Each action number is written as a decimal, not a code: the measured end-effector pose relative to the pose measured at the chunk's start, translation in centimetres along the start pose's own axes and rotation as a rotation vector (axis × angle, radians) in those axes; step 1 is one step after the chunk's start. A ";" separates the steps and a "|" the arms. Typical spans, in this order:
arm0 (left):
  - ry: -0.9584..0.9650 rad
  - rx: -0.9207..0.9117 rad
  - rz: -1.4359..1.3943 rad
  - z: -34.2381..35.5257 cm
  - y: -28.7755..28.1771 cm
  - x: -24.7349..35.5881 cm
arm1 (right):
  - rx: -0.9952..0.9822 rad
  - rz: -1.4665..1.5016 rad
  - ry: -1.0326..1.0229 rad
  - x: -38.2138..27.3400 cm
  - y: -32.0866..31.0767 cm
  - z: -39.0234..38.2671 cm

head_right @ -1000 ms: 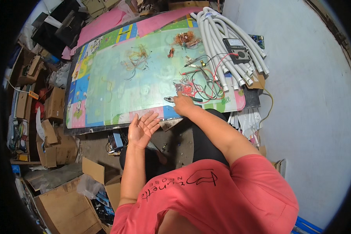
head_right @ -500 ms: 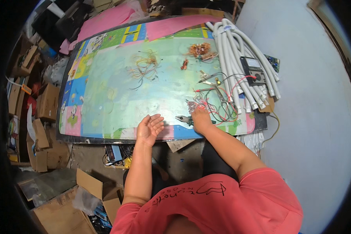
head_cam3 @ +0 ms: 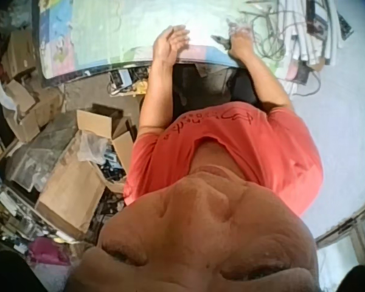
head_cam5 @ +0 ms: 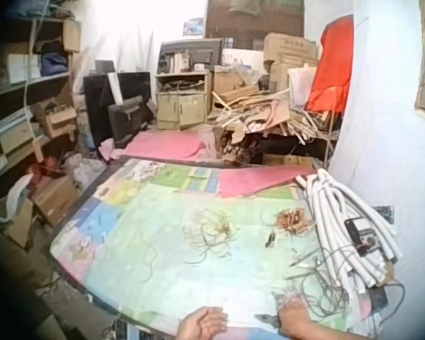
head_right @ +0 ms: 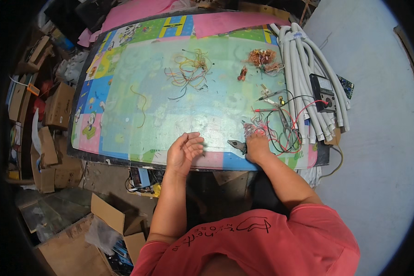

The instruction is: The person works at a cluttered table, handling a green circuit board and small copper wire coils. They pick up and inspect the board, manipulate the coils, and use scissors to cut a yellow wire. The person also briefly adjusts the camera and rubs their hands.

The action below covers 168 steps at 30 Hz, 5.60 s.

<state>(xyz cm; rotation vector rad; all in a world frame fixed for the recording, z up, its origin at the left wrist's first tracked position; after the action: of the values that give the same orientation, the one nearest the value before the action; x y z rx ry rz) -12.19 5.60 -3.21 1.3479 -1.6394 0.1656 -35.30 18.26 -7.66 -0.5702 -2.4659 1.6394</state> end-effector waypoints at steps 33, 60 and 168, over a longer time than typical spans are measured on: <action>0.090 -0.042 -0.052 0.4 0.1 1.7 | 0.037 0.494 -0.405 -10.9 -5.0 12.6; 0.577 0.567 0.406 -1.6 -2.3 5.1 | -0.115 1.460 -0.434 -18.1 -6.4 7.0; 0.334 0.118 0.417 -1.6 2.1 4.4 | -0.570 1.367 -0.519 -7.7 -8.0 -1.1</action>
<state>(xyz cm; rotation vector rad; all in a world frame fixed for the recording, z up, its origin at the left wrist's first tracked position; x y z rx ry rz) -12.64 4.43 1.72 0.9818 -1.6182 0.7063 -29.80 13.66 0.82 -2.6330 -3.0845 1.2898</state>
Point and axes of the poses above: each hand's wrist, its own z-axis towards the middle knuckle, its own y-axis out of the palm, x = y × z, the point moved 1 cm from there along z, towards the middle knuckle, and after that the axes turned 15 degrees about z, right-handed, at the moved point
